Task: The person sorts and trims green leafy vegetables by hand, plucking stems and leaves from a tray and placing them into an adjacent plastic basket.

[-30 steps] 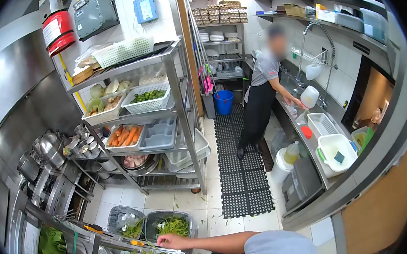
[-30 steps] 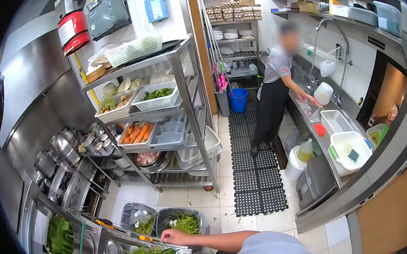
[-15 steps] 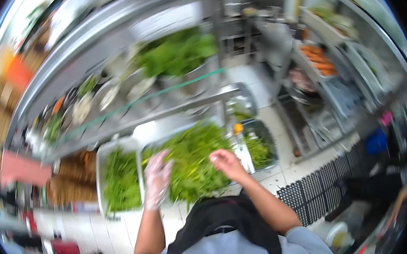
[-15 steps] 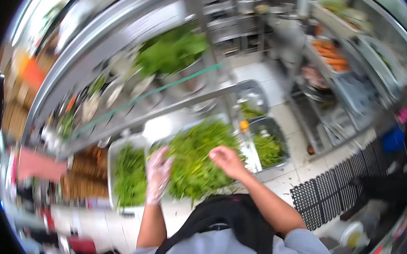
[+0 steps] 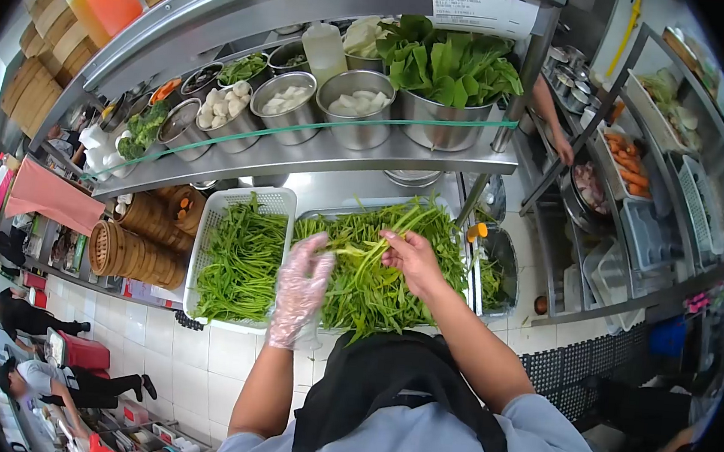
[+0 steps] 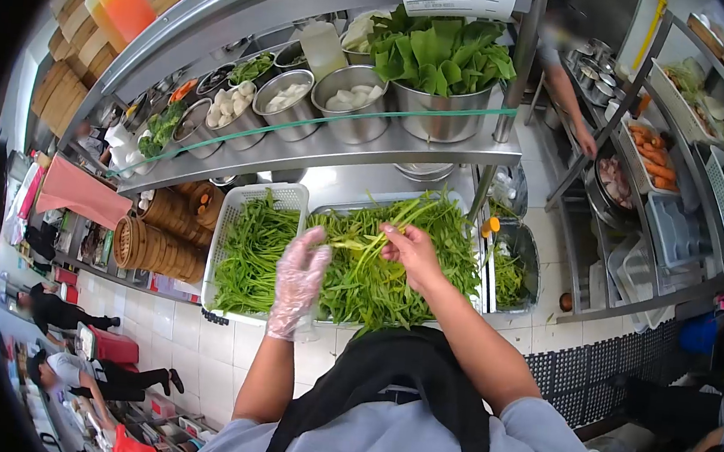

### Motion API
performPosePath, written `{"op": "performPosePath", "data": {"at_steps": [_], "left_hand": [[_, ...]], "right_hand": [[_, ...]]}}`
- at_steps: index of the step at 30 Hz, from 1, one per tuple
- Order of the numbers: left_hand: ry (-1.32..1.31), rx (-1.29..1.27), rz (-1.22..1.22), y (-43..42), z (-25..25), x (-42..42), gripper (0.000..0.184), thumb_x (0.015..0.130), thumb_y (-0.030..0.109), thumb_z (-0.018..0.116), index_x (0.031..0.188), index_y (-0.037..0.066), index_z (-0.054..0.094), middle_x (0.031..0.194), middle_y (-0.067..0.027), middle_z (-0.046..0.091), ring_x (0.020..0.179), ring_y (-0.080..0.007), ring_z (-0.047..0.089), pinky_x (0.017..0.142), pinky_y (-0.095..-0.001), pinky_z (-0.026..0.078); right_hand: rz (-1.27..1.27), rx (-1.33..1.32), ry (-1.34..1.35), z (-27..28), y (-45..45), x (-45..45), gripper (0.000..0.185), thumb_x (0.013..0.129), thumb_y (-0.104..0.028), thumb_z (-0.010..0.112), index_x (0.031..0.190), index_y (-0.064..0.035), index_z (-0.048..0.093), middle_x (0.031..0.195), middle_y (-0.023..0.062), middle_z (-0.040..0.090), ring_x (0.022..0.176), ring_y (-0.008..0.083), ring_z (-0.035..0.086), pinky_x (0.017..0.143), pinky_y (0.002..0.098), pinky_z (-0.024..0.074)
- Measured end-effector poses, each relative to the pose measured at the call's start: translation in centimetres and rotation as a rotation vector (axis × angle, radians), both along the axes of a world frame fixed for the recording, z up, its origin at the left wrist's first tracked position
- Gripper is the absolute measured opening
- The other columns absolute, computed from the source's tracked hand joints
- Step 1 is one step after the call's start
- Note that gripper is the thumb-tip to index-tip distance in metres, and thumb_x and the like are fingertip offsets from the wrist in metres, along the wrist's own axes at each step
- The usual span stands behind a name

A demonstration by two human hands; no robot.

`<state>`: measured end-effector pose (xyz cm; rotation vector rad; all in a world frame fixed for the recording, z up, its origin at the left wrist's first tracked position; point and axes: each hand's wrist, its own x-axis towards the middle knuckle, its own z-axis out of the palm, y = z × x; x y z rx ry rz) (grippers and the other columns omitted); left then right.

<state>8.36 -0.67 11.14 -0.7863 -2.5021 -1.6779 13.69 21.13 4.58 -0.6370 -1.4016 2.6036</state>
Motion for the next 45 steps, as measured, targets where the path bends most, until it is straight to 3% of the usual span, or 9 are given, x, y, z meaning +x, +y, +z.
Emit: {"op": "performPosePath", "data": {"at_steps": [5,8,10,15,19,23,32,42,45], "left_hand": [[-0.356,-0.007,-0.138,-0.5,0.1,0.5,0.019,0.097,0.015,0.067,0.108,0.0,0.072,0.101,-0.0113,0.073,0.093,-0.0192,0.069,0.085,-0.0328,0.055],[0.012,-0.186,-0.136,2.0,-0.6,1.3,0.022,0.092,0.018,0.072,0.104,0.0,0.073,0.1,-0.0185,0.073,0.091,-0.0307,0.072,0.081,-0.0375,0.055],[-0.007,-0.237,-0.186,3.1,-2.0,0.9,0.023,0.092,0.021,0.071,0.102,0.0,0.073,0.097,-0.0195,0.073,0.088,-0.0348,0.071,0.079,-0.0396,0.055],[-0.579,-0.02,-0.214,3.8,-7.2,-0.7,0.025,0.095,0.024,0.069,0.095,-0.001,0.072,0.083,-0.0064,0.069,0.074,-0.0174,0.062,0.07,-0.0349,0.051],[-0.592,-0.098,-0.402,5.2,-6.1,-0.1,0.02,0.095,0.021,0.067,0.091,0.001,0.068,0.078,-0.0001,0.062,0.07,-0.0089,0.053,0.065,-0.0267,0.046],[-0.648,-0.023,-0.421,5.5,-10.1,-0.8,0.021,0.094,0.022,0.069,0.087,0.003,0.065,0.075,0.0003,0.062,0.068,-0.0089,0.054,0.064,-0.0257,0.045],[-1.049,0.186,-0.066,2.2,-4.5,-1.9,0.025,0.102,0.03,0.058,0.106,0.009,0.071,0.061,0.0078,0.037,0.053,-0.0101,0.035,0.061,-0.0283,0.042],[-1.069,0.242,-0.38,2.7,-5.2,-0.7,0.027,0.1,0.024,0.06,0.107,0.001,0.071,0.063,0.0053,0.043,0.057,-0.0094,0.042,0.061,-0.0296,0.048],[-1.06,0.158,-0.37,3.2,-3.7,0.1,0.025,0.099,0.026,0.062,0.105,0.004,0.072,0.064,0.0047,0.044,0.059,-0.0096,0.042,0.061,-0.0292,0.047]], "right_hand": [[-0.054,0.019,0.0,-0.6,0.1,0.1,0.022,0.097,-0.025,0.071,0.104,-0.0052,0.066,0.084,0.0008,0.064,0.076,0.0111,0.065,0.069,0.0262,0.0536],[-0.088,0.079,-0.003,-1.0,-0.1,-0.1,0.022,0.094,-0.025,0.074,0.103,-0.0056,0.067,0.085,0.0004,0.065,0.073,0.0098,0.063,0.066,0.0259,0.0531],[-0.112,0.146,-0.018,-1.1,0.0,-0.5,0.022,0.094,-0.024,0.074,0.102,-0.0049,0.068,0.083,0.0007,0.066,0.071,0.0098,0.064,0.063,0.0253,0.0525],[-0.147,0.216,-0.074,-2.2,0.7,-0.3,0.02,0.094,-0.022,0.074,0.101,-0.0043,0.068,0.079,0.0004,0.064,0.065,0.0096,0.062,0.057,0.0244,0.0498],[-0.166,0.164,-0.043,-3.1,0.1,-0.5,0.016,0.095,-0.019,0.072,0.097,-0.0045,0.065,0.078,0.0011,0.062,0.061,0.01,0.06,0.054,0.0255,0.0474],[-0.181,0.183,-0.045,-2.4,0.1,-0.7,0.017,0.095,-0.019,0.072,0.098,-0.0045,0.063,0.079,0.0024,0.062,0.059,0.0114,0.059,0.053,0.0271,0.0494],[-0.212,0.122,-0.09,-3.5,2.0,0.2,0.027,0.099,-0.027,0.066,0.103,-0.0004,0.064,0.081,0.0048,0.061,0.064,0.0133,0.061,0.056,0.0288,0.0525],[0.072,-0.161,0.022,-1.9,0.9,0.7,0.033,0.103,-0.022,0.055,0.131,-0.0068,0.061,0.115,0.0019,0.061,0.076,0.0105,0.052,0.061,0.026,0.0435],[0.214,-0.127,0.136,-2.4,1.1,1.1,0.044,0.096,-0.019,0.058,0.138,-0.0065,0.055,0.128,0.0078,0.06,0.077,0.0104,0.053,0.063,0.0273,0.0449]]}}
